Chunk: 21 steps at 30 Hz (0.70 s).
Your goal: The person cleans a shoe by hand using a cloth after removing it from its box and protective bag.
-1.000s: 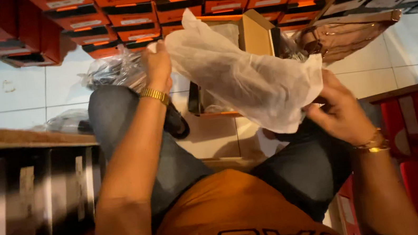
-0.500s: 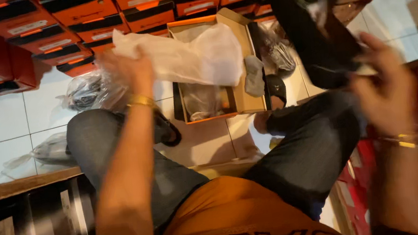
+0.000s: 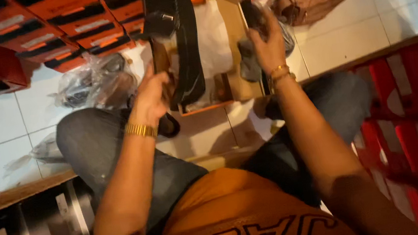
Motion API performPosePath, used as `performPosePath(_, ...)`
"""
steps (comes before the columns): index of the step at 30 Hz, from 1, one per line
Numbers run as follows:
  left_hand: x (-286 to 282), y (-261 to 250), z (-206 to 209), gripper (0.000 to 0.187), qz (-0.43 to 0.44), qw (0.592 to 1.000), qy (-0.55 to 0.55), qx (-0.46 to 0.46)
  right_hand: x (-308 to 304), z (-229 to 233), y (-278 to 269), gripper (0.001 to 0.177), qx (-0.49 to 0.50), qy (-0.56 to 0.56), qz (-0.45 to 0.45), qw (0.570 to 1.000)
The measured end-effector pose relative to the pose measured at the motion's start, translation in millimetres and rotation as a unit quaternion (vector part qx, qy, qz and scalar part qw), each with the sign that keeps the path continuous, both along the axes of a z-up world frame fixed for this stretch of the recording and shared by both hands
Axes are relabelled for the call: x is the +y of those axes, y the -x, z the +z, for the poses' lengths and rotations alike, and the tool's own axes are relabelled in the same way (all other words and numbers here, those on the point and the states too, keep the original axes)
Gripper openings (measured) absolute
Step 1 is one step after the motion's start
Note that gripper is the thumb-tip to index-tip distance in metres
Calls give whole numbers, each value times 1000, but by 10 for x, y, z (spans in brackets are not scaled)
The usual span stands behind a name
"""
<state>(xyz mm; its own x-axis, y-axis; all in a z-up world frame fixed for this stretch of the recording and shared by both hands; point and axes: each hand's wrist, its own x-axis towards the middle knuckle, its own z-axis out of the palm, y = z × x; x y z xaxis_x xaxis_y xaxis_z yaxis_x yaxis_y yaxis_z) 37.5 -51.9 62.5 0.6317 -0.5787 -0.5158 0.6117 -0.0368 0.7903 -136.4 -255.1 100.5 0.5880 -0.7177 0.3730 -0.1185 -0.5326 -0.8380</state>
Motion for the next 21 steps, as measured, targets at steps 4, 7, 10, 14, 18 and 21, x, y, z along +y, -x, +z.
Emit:
performPosePath(4,51,83,70,66,14,998,-11,64,-157,-646,-41,85,244,-58,-82,965)
performPosePath(7,54,162,51,69,11,995,40,92,-180,-1071,16,75,354,-35,-79,931)
performPosePath(10,59,158,115,63,-18,995,72,64,-353,-1148,-53,53,292,-104,-148,939)
performPosePath(14,188,300,803,47,-201,945,23,-256,-513,-519,-46,32,-70,-93,-86,990)
performPosePath(18,-114,391,412,71,-88,985,133,-61,708,559,11,11,-22,172,-83,981)
performPosePath(21,-173,491,306,76,-145,932,160,-290,1210,417,128,63,80,192,29,978)
